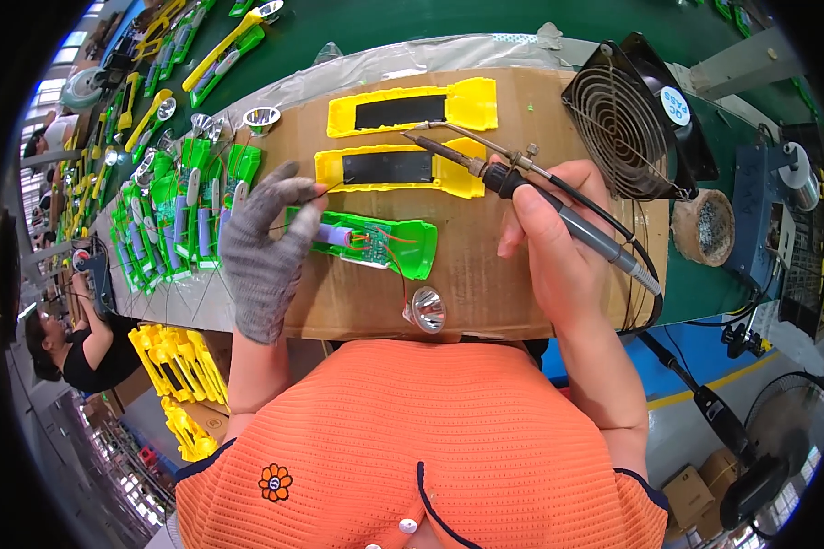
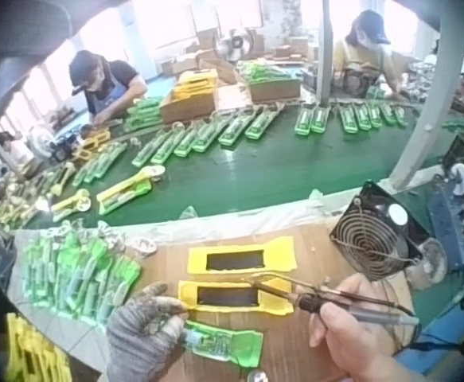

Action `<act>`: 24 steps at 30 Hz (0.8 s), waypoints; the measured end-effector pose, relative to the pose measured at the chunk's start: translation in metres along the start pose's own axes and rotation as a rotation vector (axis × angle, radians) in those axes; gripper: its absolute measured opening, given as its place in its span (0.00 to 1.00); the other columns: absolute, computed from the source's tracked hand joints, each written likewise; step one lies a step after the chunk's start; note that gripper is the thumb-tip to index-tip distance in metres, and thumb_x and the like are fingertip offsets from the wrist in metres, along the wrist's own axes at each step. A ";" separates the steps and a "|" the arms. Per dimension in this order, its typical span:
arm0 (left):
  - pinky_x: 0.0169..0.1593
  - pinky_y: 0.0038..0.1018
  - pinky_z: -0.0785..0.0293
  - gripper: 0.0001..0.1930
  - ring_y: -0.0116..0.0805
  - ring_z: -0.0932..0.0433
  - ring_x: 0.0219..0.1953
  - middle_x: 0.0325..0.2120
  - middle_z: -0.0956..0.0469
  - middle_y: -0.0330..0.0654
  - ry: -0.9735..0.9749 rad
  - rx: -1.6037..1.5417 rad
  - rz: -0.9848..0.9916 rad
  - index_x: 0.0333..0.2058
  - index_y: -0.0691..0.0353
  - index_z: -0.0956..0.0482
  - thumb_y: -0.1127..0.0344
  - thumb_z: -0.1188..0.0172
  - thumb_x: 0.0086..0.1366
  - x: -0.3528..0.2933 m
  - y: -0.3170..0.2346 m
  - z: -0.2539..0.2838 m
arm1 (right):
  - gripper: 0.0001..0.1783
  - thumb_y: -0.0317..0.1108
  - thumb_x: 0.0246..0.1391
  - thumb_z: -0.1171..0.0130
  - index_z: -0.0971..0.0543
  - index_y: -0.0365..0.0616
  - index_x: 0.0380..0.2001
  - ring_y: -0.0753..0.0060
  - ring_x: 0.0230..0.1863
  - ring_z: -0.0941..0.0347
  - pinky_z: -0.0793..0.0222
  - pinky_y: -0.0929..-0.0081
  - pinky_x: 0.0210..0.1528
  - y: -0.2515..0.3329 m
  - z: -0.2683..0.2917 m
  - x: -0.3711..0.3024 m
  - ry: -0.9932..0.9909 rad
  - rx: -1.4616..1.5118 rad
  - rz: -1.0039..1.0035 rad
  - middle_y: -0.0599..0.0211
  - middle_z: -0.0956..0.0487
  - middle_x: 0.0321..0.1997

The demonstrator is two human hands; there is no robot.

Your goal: Assemble portable flashlights by soldering electronic components into plastic casings.

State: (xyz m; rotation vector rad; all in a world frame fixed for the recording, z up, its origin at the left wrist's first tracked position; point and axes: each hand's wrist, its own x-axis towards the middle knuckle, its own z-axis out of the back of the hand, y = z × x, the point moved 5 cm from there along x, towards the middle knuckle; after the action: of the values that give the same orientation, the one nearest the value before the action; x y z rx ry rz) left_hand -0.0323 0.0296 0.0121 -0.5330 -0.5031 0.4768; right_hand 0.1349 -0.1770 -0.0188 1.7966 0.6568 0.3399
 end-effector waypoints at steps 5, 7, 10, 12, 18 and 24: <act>0.40 0.32 0.22 0.06 0.41 0.18 0.34 0.29 0.19 0.46 0.222 -0.233 0.071 0.34 0.62 0.18 0.75 0.38 0.57 0.011 0.003 -0.024 | 0.08 0.29 0.61 0.47 0.36 0.43 0.37 0.76 0.17 0.33 0.23 0.73 0.38 -0.010 0.013 -0.006 0.034 -0.075 -0.029 0.59 0.24 0.24; 0.39 0.36 0.23 0.06 0.46 0.20 0.33 0.29 0.20 0.47 0.370 -0.264 -0.008 0.34 0.61 0.19 0.73 0.38 0.57 0.014 -0.012 -0.031 | 0.10 0.29 0.60 0.46 0.37 0.42 0.36 0.75 0.15 0.31 0.20 0.67 0.41 -0.006 0.021 -0.018 0.066 -0.071 -0.062 0.57 0.24 0.23; 0.39 0.39 0.24 0.05 0.50 0.22 0.33 0.28 0.23 0.48 0.463 -0.246 -0.111 0.34 0.60 0.18 0.69 0.39 0.58 0.025 -0.020 -0.043 | 0.12 0.29 0.58 0.44 0.37 0.41 0.36 0.74 0.17 0.28 0.20 0.70 0.34 0.001 0.031 -0.028 0.053 -0.073 -0.080 0.58 0.25 0.22; 0.37 0.31 0.23 0.04 0.43 0.19 0.31 0.27 0.22 0.45 0.599 -0.219 -0.193 0.32 0.63 0.18 0.74 0.36 0.57 0.033 -0.025 -0.050 | 0.11 0.28 0.58 0.43 0.36 0.40 0.37 0.74 0.18 0.28 0.23 0.73 0.26 0.002 0.036 -0.030 0.039 -0.082 -0.122 0.58 0.24 0.24; 0.37 0.35 0.24 0.05 0.45 0.21 0.32 0.27 0.23 0.44 0.675 -0.144 -0.297 0.33 0.61 0.17 0.71 0.36 0.56 0.044 -0.027 -0.064 | 0.10 0.25 0.57 0.43 0.34 0.39 0.36 0.73 0.18 0.27 0.26 0.75 0.21 0.000 0.036 -0.028 0.080 -0.111 -0.182 0.60 0.24 0.27; 0.38 0.36 0.24 0.05 0.46 0.21 0.33 0.27 0.23 0.45 0.692 -0.056 -0.297 0.32 0.61 0.17 0.70 0.37 0.55 0.044 -0.031 -0.068 | 0.08 0.19 0.57 0.42 0.31 0.38 0.35 0.75 0.20 0.25 0.27 0.78 0.23 -0.001 0.033 -0.026 0.093 -0.069 -0.236 0.63 0.23 0.26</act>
State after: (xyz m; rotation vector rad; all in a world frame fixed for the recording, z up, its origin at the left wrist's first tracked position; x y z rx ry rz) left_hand 0.0492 0.0058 -0.0063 -0.6246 0.0732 -0.0211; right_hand 0.1314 -0.2172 -0.0282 1.6249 0.9023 0.2835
